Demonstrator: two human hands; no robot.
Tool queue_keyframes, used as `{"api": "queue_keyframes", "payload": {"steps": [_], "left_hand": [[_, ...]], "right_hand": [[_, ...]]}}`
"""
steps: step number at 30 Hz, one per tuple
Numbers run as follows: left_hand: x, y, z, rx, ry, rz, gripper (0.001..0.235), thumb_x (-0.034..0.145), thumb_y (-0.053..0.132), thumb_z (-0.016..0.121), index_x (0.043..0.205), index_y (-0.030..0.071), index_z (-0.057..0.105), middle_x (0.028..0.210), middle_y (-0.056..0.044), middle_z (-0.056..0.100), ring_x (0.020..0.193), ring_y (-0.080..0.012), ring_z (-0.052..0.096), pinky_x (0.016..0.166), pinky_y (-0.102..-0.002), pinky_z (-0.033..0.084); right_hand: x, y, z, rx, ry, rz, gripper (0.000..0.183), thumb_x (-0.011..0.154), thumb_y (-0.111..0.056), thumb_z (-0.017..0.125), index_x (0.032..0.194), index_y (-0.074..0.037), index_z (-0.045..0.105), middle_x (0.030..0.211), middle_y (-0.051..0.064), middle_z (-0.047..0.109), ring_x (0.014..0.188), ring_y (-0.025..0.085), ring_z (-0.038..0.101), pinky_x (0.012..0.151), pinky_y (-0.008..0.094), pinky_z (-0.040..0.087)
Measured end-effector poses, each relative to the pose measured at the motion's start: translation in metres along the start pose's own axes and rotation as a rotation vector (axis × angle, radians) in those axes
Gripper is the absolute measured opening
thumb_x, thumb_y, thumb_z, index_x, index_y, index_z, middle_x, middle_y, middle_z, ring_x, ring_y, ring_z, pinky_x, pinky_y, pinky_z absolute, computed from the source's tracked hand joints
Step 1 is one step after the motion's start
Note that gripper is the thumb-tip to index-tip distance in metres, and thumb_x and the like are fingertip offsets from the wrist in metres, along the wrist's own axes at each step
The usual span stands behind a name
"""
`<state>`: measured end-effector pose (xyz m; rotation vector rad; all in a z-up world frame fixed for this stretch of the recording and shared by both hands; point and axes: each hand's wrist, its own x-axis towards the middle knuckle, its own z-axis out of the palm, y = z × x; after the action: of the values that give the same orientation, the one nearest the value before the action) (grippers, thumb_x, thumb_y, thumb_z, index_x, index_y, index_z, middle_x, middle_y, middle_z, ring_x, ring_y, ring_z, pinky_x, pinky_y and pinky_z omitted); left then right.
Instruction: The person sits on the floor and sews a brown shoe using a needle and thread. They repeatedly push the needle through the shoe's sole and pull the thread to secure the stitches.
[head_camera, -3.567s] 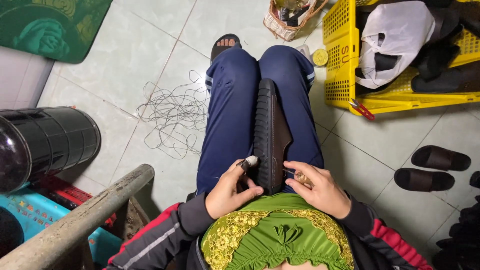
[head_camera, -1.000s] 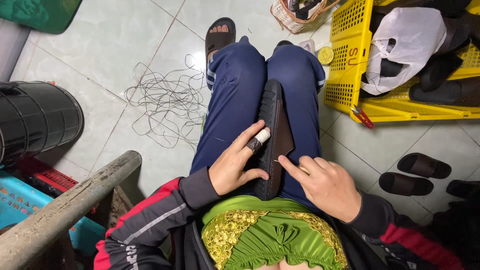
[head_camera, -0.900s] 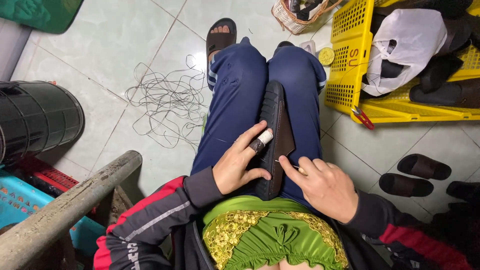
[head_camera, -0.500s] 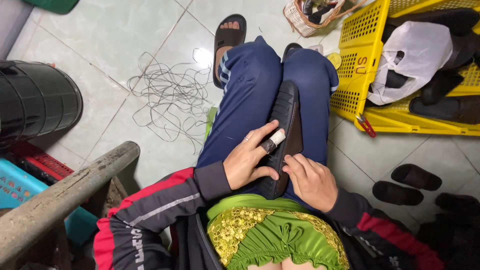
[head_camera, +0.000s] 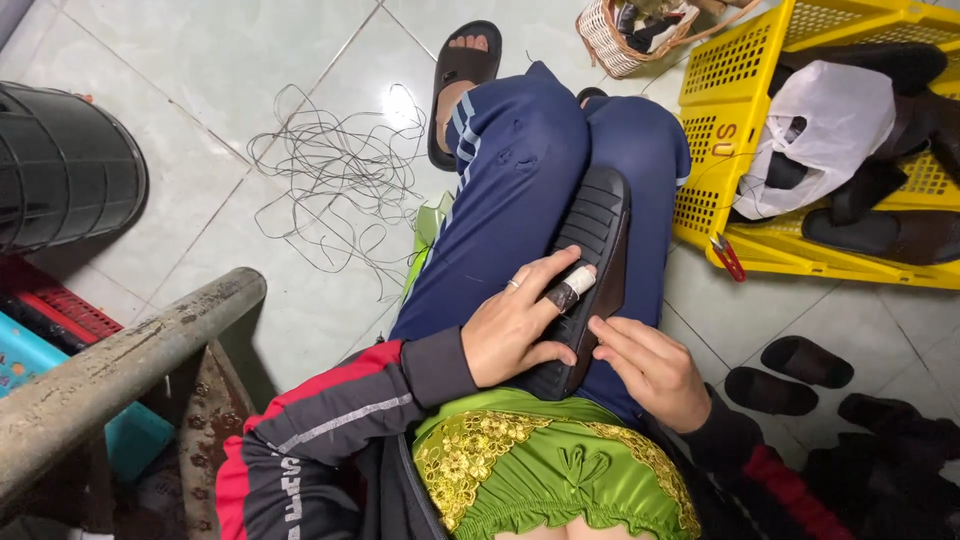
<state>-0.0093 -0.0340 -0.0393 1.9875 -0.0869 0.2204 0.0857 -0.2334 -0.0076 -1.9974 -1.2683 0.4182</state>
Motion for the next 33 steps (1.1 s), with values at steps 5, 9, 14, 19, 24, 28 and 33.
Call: {"api": "queue_keyframes", "payload": {"steps": [5,9,14,19,24,28,33], "left_hand": [[-0.010,0.003,0.000,0.180,0.038,0.013,0.059,0.077,0.043,0.071,0.115,0.003,0.051,0.123,-0.016,0.044,0.104,-0.0338,0.054,0.080,-0.037,0.053],[-0.016,0.009,-0.005,0.195,0.059,-0.007,0.037,0.085,0.040,0.065,0.094,0.006,0.054,0.106,-0.011,0.047,0.085,-0.0299,0.060,0.065,-0.034,0.053],[0.002,0.022,-0.015,0.060,-0.051,-0.097,0.058,0.077,0.037,0.070,0.112,-0.005,0.048,0.125,-0.022,0.042,0.093,-0.0432,0.063,0.070,-0.042,0.058],[0.006,0.017,-0.010,-0.062,-0.149,-0.167,0.086,0.070,0.019,0.080,0.136,-0.004,0.031,0.128,-0.019,0.037,0.085,-0.0319,0.059,0.077,-0.036,0.052],[0.007,0.017,-0.012,-0.091,-0.167,-0.168,0.086,0.071,0.019,0.079,0.137,-0.004,0.030,0.129,-0.018,0.036,0.084,-0.0308,0.058,0.076,-0.036,0.052],[0.005,0.014,-0.011,-0.061,-0.171,-0.183,0.089,0.068,0.021,0.081,0.138,-0.002,0.030,0.129,-0.017,0.036,0.085,-0.0312,0.059,0.076,-0.036,0.052],[0.011,0.019,-0.020,-0.015,-0.171,-0.135,0.072,0.069,0.036,0.075,0.117,-0.006,0.043,0.124,-0.023,0.037,0.090,-0.0470,0.062,0.073,-0.046,0.059]], "right_hand": [[0.005,-0.002,-0.002,-0.054,0.019,-0.049,0.033,0.078,-0.004,0.071,0.110,-0.002,0.069,0.096,0.015,0.068,0.076,0.033,0.067,0.055,0.036,0.055],[0.000,0.001,0.003,-0.099,0.063,-0.074,0.033,0.077,-0.004,0.073,0.109,-0.002,0.070,0.097,0.016,0.068,0.076,0.032,0.068,0.058,0.037,0.055],[-0.001,-0.004,-0.009,-0.190,-0.107,-0.006,0.037,0.084,-0.010,0.065,0.121,-0.009,0.065,0.095,0.008,0.065,0.074,0.028,0.066,0.052,0.034,0.052],[0.011,-0.026,-0.033,-0.374,-0.318,0.085,0.048,0.076,-0.006,0.064,0.124,-0.012,0.061,0.082,-0.001,0.052,0.056,0.013,0.051,0.048,0.029,0.040],[0.010,-0.027,-0.039,-0.551,-0.427,0.029,0.065,0.070,-0.004,0.060,0.133,-0.018,0.053,0.078,0.000,0.042,0.051,0.014,0.048,0.044,0.029,0.041],[0.011,-0.027,-0.036,-0.591,-0.444,0.027,0.066,0.070,-0.006,0.060,0.134,-0.018,0.052,0.077,0.000,0.043,0.051,0.014,0.048,0.043,0.028,0.040],[-0.011,0.005,-0.015,-0.515,-0.316,-0.063,0.045,0.094,-0.018,0.045,0.138,-0.024,0.049,0.090,-0.006,0.050,0.068,0.016,0.061,0.051,0.026,0.049]]}}
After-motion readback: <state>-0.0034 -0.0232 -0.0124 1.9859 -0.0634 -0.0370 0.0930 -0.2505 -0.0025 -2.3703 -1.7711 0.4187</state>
